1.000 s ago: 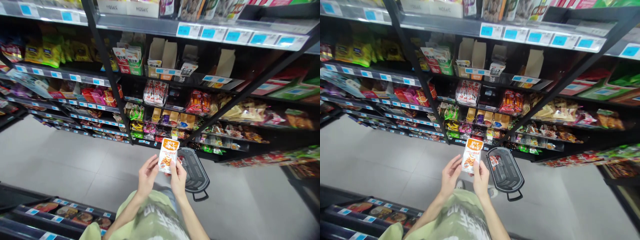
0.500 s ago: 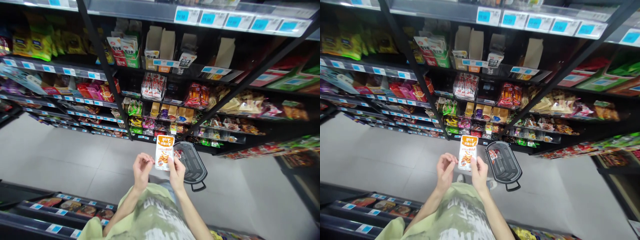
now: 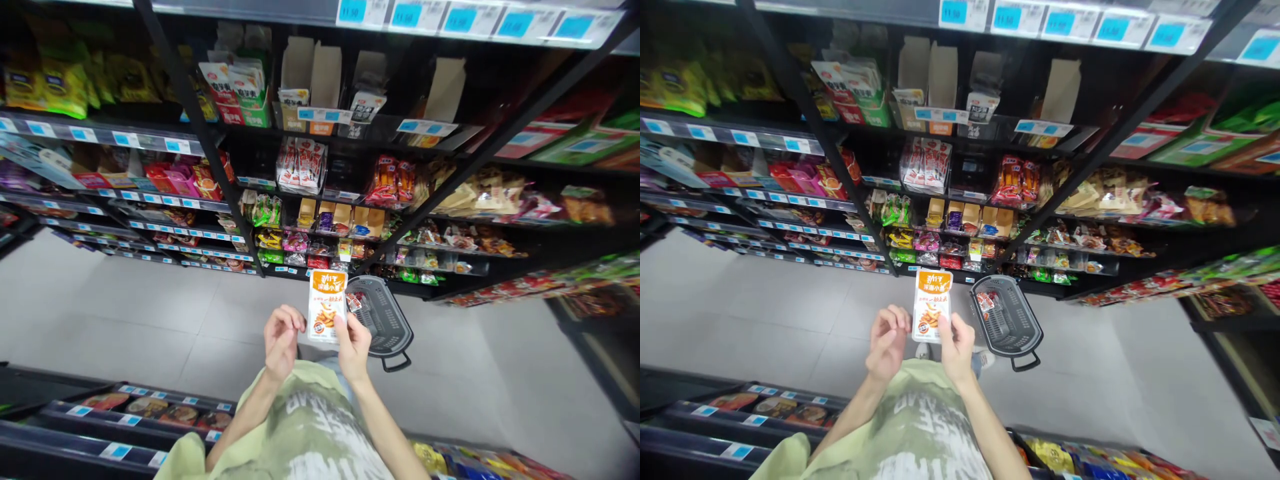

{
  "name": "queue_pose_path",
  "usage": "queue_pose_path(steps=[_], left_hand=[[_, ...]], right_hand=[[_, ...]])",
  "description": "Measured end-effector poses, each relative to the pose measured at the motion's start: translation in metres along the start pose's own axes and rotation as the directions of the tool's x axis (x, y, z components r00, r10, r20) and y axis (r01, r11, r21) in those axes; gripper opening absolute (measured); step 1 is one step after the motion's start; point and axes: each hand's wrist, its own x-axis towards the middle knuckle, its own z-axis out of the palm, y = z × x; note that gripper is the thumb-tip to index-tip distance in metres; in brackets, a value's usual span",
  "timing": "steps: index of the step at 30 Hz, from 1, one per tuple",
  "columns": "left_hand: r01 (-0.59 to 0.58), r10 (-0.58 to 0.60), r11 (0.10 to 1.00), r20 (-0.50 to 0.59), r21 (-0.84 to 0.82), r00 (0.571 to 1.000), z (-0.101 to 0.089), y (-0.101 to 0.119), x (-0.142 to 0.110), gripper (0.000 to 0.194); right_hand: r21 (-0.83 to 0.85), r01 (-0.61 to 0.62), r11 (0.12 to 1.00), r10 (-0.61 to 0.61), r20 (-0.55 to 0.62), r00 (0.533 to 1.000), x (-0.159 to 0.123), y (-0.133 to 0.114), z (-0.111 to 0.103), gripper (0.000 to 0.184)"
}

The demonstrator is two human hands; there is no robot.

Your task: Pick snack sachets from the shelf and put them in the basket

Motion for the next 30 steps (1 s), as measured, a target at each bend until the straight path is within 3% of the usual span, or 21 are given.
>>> queue_pose_path(steps=[13,19,23,30], left_hand=[[-0.059,0.056,0.993,0.032,0.102,0.998,0.001,-0.009,-0.002,0.015],[-0.061,0.059,0.969,0.014,0.238,0.998,-0.004,-0.014,-0.004,0.012],[-0.106,0.094,0.897,0.049,0.429,0.994,-0.004,-0.010,-0.003,0.003],[-0.304,0.232,0.732,0.195,0.610,0.953,-0.005,-0.006,0.000,0.015]], right_hand=[[0.028,-0.045,0.999,0.046,-0.040,0.998,-0.004,0.006,-0.009,0.040],[0.042,-0.064,0.997,0.066,-0.063,0.996,-0.004,0.003,-0.009,0.036],[0.099,-0.119,0.988,0.124,-0.047,0.991,-0.003,-0.004,-0.007,0.035],[0.229,-0.180,0.957,0.189,-0.020,0.982,0.000,-0.011,-0.002,0.030]])
